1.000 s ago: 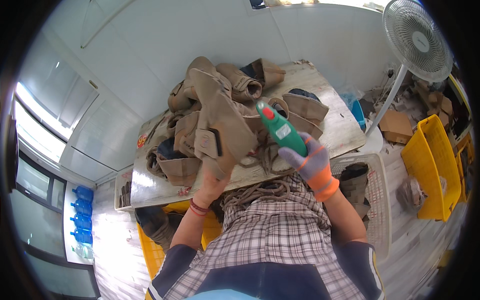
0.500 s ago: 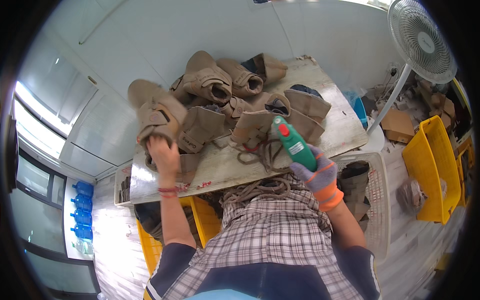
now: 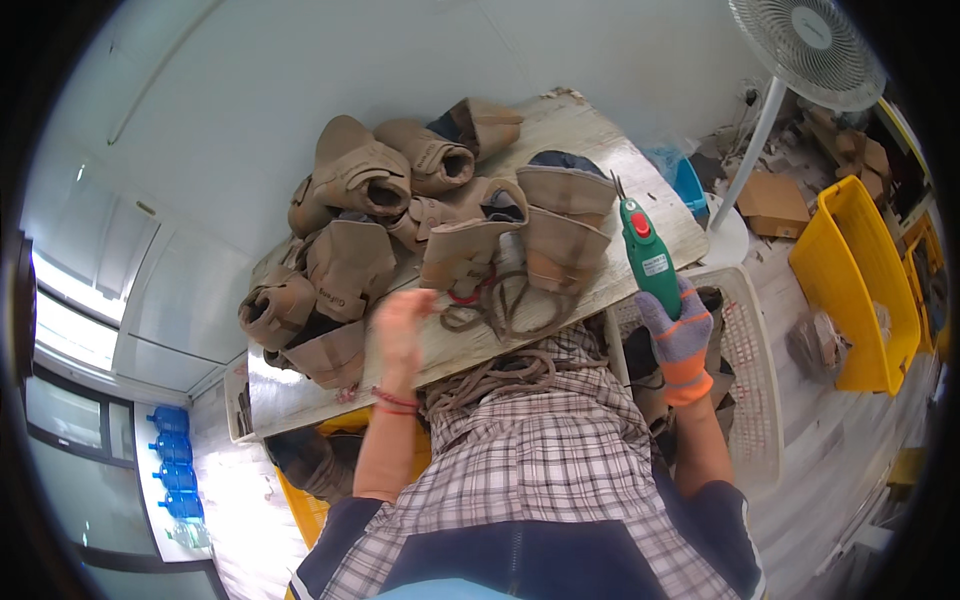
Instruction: The person uses a green electric cutter and red scissors to cut the upper part of several beige shoes. They remove the cut sections and place them into a white basket below the table.
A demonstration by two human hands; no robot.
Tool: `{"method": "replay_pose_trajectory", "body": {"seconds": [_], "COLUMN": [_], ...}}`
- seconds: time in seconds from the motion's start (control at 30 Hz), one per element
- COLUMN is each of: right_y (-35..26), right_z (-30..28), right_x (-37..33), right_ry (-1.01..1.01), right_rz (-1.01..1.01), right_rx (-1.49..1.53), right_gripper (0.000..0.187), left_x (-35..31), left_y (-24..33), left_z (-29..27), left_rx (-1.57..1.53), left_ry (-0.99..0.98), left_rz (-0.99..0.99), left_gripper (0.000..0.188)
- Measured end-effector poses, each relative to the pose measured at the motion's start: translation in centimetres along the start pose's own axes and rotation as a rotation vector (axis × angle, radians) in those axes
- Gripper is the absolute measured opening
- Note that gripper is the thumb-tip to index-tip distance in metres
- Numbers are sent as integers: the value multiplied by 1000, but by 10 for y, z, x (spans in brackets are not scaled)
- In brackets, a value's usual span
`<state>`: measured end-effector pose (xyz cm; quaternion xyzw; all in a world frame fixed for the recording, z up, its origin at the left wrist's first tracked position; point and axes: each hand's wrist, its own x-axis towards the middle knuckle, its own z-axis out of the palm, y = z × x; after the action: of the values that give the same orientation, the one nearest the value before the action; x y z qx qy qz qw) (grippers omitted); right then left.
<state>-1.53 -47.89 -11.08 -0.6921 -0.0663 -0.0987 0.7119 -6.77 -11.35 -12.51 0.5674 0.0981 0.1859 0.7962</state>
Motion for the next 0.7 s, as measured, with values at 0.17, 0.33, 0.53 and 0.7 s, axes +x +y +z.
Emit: {"method": "replay_pose_trajectory", "body": {"seconds": [0.17,0.33,0.53,0.7], "right_y": [-2,4,3,14], "right_z": [-4,-8,-26,-24], "right_x": [-3,-5,-5,-6], "right_ry": [29,40,69,46], "right_rz": [30,53,69,2], "right_rx": [33,-25,-39,-131], "right_gripper": [30,31,34,42], "left_x": [3,24,17,41], "left_y": [-64,-100,-39,68], "left_z": [103,168,165,139], "left_rx": [-279,-46,-230,-435], "left_ry": [-65,108,-194,-362], "left_rz": [-499,-659,-85,-294], "left_gripper": [25,26,26,40]}}
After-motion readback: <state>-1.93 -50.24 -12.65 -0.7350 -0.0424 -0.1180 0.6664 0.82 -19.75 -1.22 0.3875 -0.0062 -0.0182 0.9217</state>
